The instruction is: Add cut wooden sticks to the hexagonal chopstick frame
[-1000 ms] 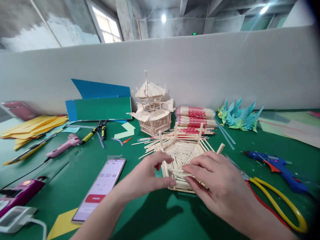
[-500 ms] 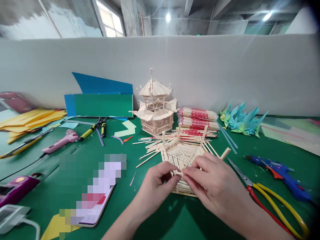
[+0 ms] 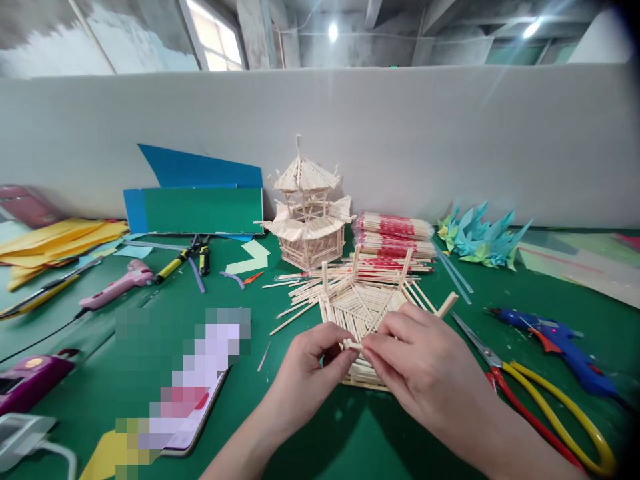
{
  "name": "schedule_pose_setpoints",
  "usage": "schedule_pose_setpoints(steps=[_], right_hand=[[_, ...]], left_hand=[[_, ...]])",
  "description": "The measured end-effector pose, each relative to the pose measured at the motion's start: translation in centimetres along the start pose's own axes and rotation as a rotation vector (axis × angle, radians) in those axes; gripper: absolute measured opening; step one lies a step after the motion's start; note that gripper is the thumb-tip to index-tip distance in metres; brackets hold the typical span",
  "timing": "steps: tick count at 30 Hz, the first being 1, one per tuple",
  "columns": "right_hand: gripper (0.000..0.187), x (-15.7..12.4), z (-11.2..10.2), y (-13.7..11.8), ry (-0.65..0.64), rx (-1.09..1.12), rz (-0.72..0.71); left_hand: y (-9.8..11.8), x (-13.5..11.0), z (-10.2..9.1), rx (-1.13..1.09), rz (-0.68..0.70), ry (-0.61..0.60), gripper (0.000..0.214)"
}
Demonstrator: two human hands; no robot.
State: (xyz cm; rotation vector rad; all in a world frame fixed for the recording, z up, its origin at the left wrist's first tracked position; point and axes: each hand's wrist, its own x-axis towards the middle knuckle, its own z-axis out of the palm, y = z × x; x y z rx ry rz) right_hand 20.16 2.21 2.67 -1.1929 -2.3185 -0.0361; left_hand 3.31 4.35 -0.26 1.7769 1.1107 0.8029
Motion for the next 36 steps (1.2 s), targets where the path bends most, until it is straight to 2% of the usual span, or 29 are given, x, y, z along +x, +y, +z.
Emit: schedule_pose_setpoints(steps=[10, 23, 27, 30, 33, 36], right_hand=[[0.014, -0.2, 0.2, 0.0, 0.009, -0.027, 0.004], [0.014, -0.2, 0.4, -0.1, -0.013, -0.033, 0.028], [0.012, -0.1, -0.3, -0.4, 0.010, -0.037, 0.041], [0.017, -1.1, -1.4, 0.0, 0.091, -0.008, 0.064], [0.029, -3.4, -1.8, 1.4, 0.181, 0.065, 0.156], [0.038, -6.1, -1.2, 2.7, 0.212, 0.198, 0.362]], left_hand=[[-0.7, 0.1, 0.1, -0.036, 0.046, 0.016, 0.011], [-0.2, -0.1, 0.1, 0.038, 0.114, 0.044, 0.008], [-0.3, -0.3, 0.2, 0.022, 0.101, 0.030, 0.009], [-0.6, -0.6, 0.3, 0.011, 0.074, 0.046, 0.011], [-1.0, -0.8, 0.4, 0.052, 0.099, 0.079, 0.017], [-1.1, -0.6, 0.3, 0.150, 0.189, 0.100, 0.019]])
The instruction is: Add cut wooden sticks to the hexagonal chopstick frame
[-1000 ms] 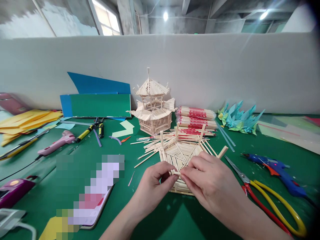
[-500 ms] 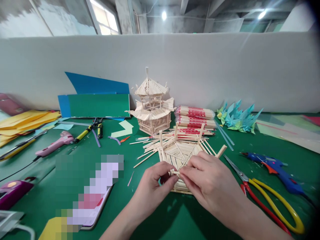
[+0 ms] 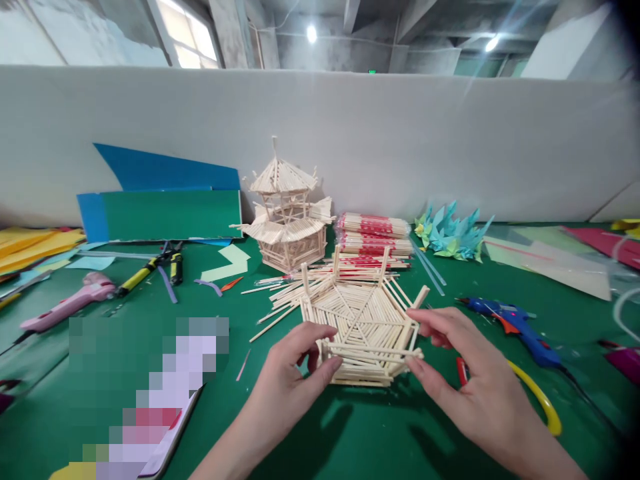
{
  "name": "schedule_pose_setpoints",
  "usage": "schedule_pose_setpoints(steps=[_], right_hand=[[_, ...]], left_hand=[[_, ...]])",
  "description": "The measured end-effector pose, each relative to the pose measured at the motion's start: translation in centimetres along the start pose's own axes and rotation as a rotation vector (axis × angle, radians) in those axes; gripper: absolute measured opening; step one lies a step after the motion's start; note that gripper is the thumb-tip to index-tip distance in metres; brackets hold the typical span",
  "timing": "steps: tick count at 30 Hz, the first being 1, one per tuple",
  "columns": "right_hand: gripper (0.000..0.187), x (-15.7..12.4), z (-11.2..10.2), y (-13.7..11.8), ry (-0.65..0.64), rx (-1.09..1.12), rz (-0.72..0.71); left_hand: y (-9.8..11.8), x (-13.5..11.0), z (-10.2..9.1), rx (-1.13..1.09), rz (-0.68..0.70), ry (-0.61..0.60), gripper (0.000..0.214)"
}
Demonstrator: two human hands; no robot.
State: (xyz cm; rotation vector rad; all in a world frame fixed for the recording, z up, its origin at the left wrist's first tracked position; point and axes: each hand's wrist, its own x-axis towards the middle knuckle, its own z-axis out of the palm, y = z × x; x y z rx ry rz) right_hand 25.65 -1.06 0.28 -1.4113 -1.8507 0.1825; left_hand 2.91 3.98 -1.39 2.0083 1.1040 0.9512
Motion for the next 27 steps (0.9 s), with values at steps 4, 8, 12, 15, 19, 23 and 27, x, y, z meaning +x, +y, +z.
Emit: schedule_pose_setpoints(steps=[4, 8, 12, 15, 19, 23, 27], right_hand=[[0.045, -1.9, 1.1, 1.6, -0.035, 0.177, 0.185], [0.035, -2.2, 2.1, 1.9, -0.059, 0.275, 0.221], [0.023, -1.9, 2.2, 1.9, -0.043, 0.315, 0.175], [0.020, -1.8, 2.3, 2.0, -0.033, 0.328, 0.124], [0.020, -1.8, 2.3, 1.9, -0.036, 0.312, 0.092], [0.022, -1.7, 2.1, 1.8, -0.049, 0.302, 0.071], [0.023, -1.7, 2.1, 1.9, -0.054, 0.293, 0.061]], left_hand=[[0.8, 0.8, -0.2, 0.184, 0.211, 0.049, 0.025], [2.7, 1.5, 0.2, 0.423, 0.405, 0.010, 0.022], [4.0, 2.0, 1.7, 0.540, 0.511, -0.010, 0.017], [4.1, 2.4, 2.7, 0.579, 0.577, -0.033, 0.017], [3.8, 2.8, 3.1, 0.575, 0.585, -0.122, 0.019], [3.7, 3.0, 3.1, 0.536, 0.576, -0.166, 0.019], [3.8, 3.1, 3.2, 0.529, 0.575, -0.175, 0.019]])
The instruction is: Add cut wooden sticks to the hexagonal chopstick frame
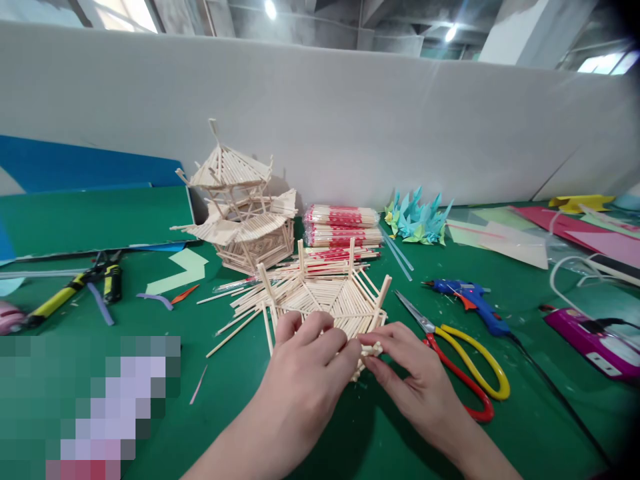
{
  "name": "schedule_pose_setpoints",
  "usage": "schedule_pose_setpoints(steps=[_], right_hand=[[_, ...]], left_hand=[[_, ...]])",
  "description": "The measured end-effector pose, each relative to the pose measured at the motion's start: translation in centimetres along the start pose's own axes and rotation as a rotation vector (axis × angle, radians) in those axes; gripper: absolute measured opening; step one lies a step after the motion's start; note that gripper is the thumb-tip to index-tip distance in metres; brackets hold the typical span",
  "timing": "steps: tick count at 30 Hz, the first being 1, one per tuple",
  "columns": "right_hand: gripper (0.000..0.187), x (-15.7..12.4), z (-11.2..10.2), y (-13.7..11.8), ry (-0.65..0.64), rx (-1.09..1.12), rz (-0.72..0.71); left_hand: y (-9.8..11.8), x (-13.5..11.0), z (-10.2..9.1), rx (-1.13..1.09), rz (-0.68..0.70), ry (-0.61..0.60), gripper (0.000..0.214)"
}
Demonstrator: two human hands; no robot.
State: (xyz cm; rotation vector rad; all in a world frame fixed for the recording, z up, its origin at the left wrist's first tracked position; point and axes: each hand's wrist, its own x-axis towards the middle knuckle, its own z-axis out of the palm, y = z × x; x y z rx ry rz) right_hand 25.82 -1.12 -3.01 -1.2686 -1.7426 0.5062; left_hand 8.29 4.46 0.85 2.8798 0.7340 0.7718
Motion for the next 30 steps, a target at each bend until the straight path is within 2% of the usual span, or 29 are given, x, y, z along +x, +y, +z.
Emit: schedule_pose_setpoints(steps=[12, 30], right_hand=[[0.022, 0.10, -0.08, -0.14, -0.013, -0.010, -0.014], [0.021, 0.13, -0.04, -0.27, -0.012, -0.013, 0.015]], left_hand=[[0.03, -0.06, 0.31, 0.084, 0.024, 0.011, 0.016], [0.06, 0.13, 0.00, 0.071, 0.017, -0.025, 0.018]])
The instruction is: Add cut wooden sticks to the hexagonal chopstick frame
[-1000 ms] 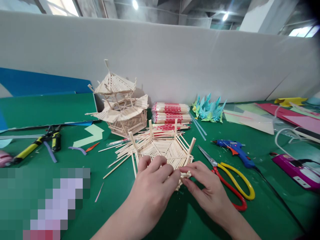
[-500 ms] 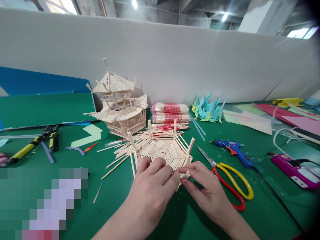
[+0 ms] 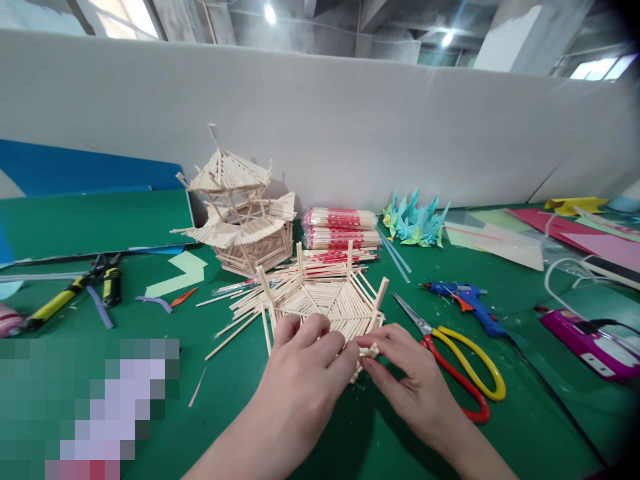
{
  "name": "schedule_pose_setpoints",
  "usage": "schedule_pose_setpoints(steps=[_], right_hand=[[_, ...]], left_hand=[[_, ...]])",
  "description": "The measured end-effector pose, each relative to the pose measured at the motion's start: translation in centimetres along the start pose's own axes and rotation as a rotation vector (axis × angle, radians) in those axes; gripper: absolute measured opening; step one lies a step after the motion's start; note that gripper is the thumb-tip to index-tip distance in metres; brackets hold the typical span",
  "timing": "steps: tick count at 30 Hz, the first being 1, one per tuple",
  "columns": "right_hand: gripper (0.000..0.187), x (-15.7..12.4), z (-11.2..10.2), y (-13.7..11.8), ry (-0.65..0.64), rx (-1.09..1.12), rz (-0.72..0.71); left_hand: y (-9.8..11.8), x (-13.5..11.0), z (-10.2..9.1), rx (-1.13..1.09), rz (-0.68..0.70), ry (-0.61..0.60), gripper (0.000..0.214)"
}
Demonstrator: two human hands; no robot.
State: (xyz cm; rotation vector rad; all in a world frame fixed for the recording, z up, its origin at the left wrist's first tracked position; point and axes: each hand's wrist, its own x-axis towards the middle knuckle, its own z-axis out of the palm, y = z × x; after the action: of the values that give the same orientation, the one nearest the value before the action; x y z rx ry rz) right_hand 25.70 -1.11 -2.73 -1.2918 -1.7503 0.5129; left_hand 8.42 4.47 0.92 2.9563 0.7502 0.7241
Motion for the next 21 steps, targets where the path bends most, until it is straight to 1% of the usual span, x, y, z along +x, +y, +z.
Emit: schedule_pose_setpoints(steps=[7, 12, 17, 18, 21], right_hand=[[0.022, 0.2, 0.0, -0.3, 0.006, 0.024, 0.009], [0.017, 0.3, -0.3, -0.6, -0.015, 0.041, 0.016], [0.014, 0.5, -0.5, -0.9, -0.014, 0.042, 0.009], [0.014, 0.5, -0.5, -0.9, -0.015, 0.042, 0.009], [0.013, 0.6, -0.5, -0.9, -0.020, 0.045, 0.014]], left_hand=[[0.8, 1.0, -0.4, 0.031, -0.060, -0.035, 0.016], [0.9, 1.3, 0.0, -0.009, -0.036, -0.012, 0.017], [0.9, 1.5, -0.2, -0.041, -0.039, -0.062, 0.020], [0.8, 1.5, -0.2, -0.042, -0.037, -0.060, 0.021], [0.6, 1.3, 0.1, -0.053, -0.021, 0.003, 0.022]])
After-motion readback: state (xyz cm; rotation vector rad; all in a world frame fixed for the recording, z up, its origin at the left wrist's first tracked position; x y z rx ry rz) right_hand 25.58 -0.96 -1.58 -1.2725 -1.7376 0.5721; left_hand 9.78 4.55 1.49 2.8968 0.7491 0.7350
